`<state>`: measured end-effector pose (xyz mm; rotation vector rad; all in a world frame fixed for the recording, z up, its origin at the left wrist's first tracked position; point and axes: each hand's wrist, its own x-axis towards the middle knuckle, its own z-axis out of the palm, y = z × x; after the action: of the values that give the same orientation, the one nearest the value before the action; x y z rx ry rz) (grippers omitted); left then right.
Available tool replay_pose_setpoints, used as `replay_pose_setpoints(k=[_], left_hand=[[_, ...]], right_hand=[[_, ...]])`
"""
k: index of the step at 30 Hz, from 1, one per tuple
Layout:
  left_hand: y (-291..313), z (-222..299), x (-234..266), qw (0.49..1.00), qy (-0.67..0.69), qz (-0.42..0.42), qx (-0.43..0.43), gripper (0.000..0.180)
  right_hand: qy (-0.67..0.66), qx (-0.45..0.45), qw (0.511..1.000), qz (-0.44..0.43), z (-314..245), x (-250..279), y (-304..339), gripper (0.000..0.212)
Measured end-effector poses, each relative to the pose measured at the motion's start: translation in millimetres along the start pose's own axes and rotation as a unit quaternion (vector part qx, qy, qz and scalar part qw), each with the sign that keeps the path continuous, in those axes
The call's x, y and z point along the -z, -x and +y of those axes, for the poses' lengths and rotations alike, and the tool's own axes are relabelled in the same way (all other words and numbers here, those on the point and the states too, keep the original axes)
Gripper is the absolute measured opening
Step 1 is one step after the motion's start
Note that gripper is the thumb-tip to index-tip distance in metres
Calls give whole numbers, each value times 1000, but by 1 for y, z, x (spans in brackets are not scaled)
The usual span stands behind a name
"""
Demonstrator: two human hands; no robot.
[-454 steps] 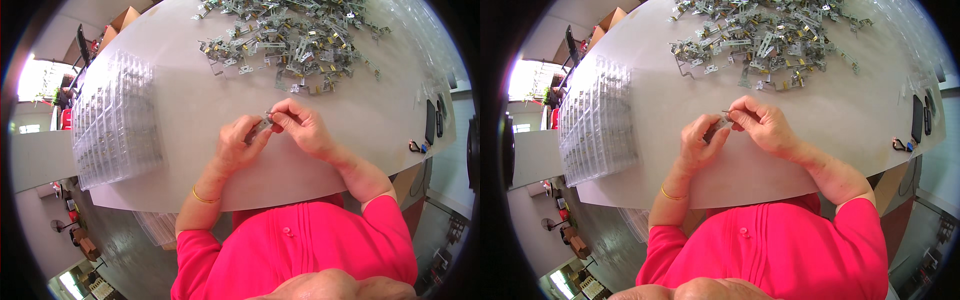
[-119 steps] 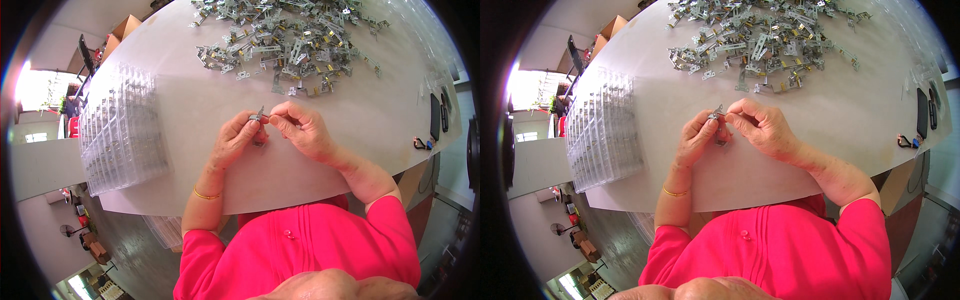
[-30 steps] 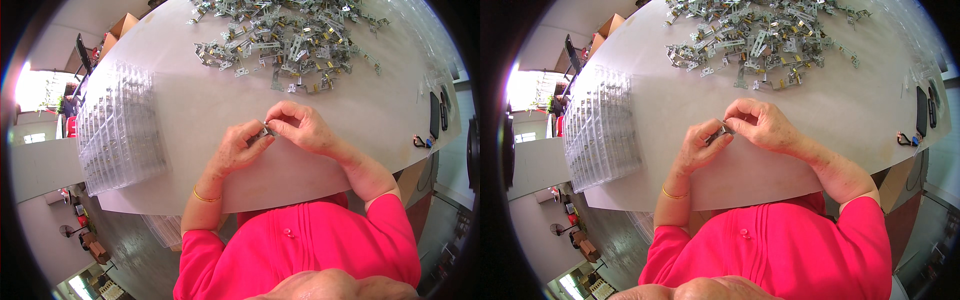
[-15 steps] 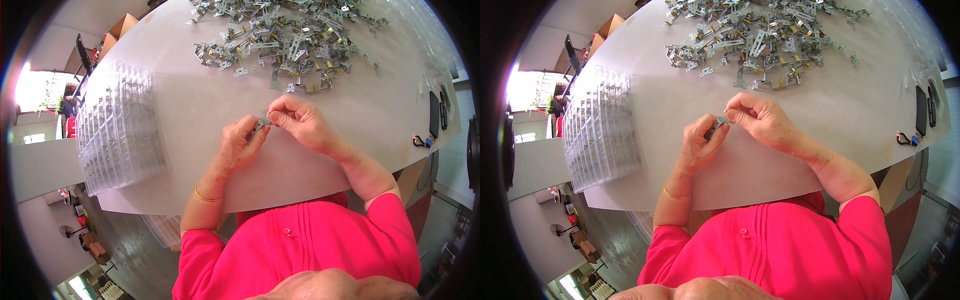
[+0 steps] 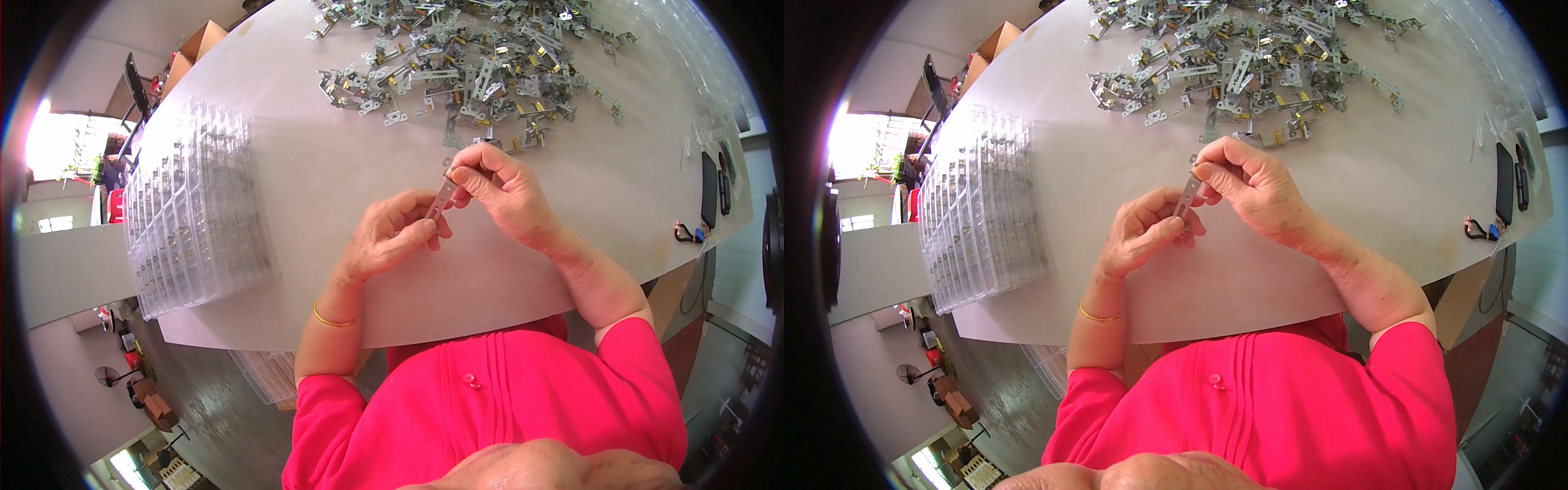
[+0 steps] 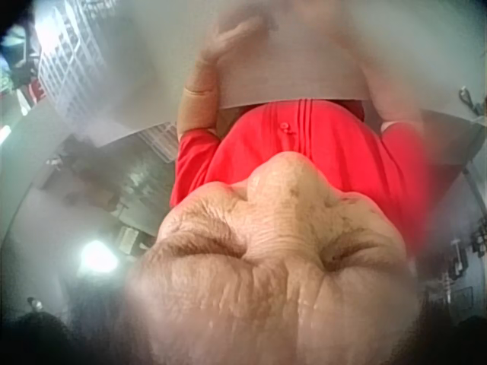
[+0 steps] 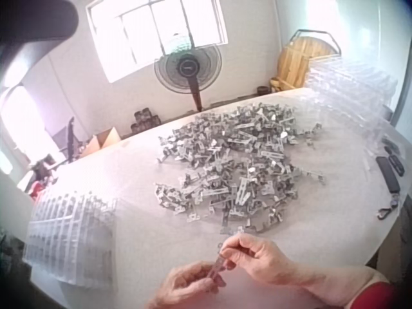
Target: The person assembles small metal components by fitting pins into metal brackets by hand, placing the assembled parts into compartments of a clear plastic tray.
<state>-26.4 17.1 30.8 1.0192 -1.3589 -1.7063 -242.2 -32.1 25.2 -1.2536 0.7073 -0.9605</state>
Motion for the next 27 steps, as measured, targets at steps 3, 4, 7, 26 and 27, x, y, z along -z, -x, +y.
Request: replay_pose_setpoints(k=[3, 4, 7, 26, 27], left_hand=[[0, -1, -2, 999, 13, 26, 14, 37], [-1, -1, -3, 998, 10, 58, 8, 37], [-3, -2, -3, 995, 5, 98, -18, 38], [-6, -12, -7, 962, -211, 145, -95, 42], [-6, -10, -8, 956, -231, 150, -101, 42]], right_hand=[[46, 28, 998, 36, -3, 1, 1, 8], [93, 43, 993, 61, -4, 2, 2, 8], [166, 81, 982, 30, -2, 7, 2, 8], [331, 180, 926, -39, 2, -7, 8, 8], [322, 137, 936, -16, -4, -6, 8, 8]])
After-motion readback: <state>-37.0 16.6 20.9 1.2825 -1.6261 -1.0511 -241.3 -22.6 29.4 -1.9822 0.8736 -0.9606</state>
